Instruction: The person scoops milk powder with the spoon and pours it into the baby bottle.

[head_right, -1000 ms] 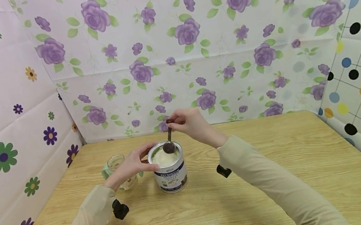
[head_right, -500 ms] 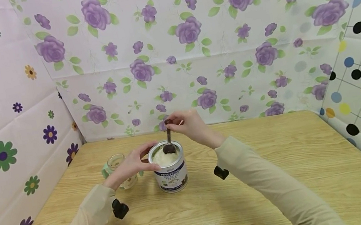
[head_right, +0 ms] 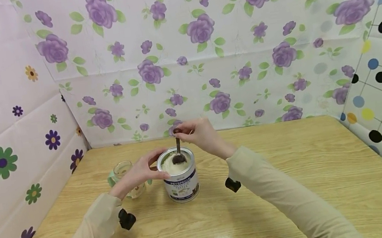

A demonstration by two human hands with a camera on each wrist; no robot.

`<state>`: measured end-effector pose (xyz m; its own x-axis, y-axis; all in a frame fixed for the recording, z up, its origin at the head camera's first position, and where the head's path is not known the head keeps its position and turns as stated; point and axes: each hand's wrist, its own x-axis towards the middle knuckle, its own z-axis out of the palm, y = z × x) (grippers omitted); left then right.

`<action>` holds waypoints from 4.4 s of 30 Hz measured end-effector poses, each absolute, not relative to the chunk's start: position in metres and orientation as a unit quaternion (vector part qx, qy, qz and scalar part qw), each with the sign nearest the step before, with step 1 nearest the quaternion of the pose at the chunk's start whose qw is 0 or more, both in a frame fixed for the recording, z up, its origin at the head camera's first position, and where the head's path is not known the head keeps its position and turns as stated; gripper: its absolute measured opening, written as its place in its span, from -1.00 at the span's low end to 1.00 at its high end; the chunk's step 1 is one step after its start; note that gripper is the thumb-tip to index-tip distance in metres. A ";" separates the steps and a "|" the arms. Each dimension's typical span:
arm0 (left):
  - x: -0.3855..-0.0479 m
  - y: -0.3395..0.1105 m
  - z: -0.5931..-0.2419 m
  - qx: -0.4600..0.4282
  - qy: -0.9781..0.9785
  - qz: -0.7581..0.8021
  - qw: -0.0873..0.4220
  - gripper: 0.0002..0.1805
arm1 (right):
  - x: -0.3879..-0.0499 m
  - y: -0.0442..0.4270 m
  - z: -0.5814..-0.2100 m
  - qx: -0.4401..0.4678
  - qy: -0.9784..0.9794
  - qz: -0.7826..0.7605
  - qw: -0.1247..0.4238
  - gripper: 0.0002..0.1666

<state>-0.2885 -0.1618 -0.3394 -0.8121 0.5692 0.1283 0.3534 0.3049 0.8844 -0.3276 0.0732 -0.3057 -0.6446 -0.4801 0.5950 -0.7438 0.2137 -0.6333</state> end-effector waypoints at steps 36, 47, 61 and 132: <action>-0.288 -0.162 -0.337 0.287 0.816 0.491 0.102 -0.13 | -0.336 0.077 -0.326 0.205 -0.738 0.642 -0.030 -0.78; -0.288 -0.164 -0.337 0.296 0.815 0.487 0.100 -0.14 | -0.339 0.087 -0.320 0.154 -0.702 0.695 -0.017 -0.72; -0.285 -0.163 -0.335 0.287 0.816 0.490 0.108 -0.16 | -0.334 0.093 -0.310 0.196 -0.691 0.696 0.006 -0.69; -0.303 -0.210 -0.324 0.297 0.802 0.516 0.054 -0.08 | -0.339 0.094 -0.300 0.145 -0.672 0.726 0.022 -0.70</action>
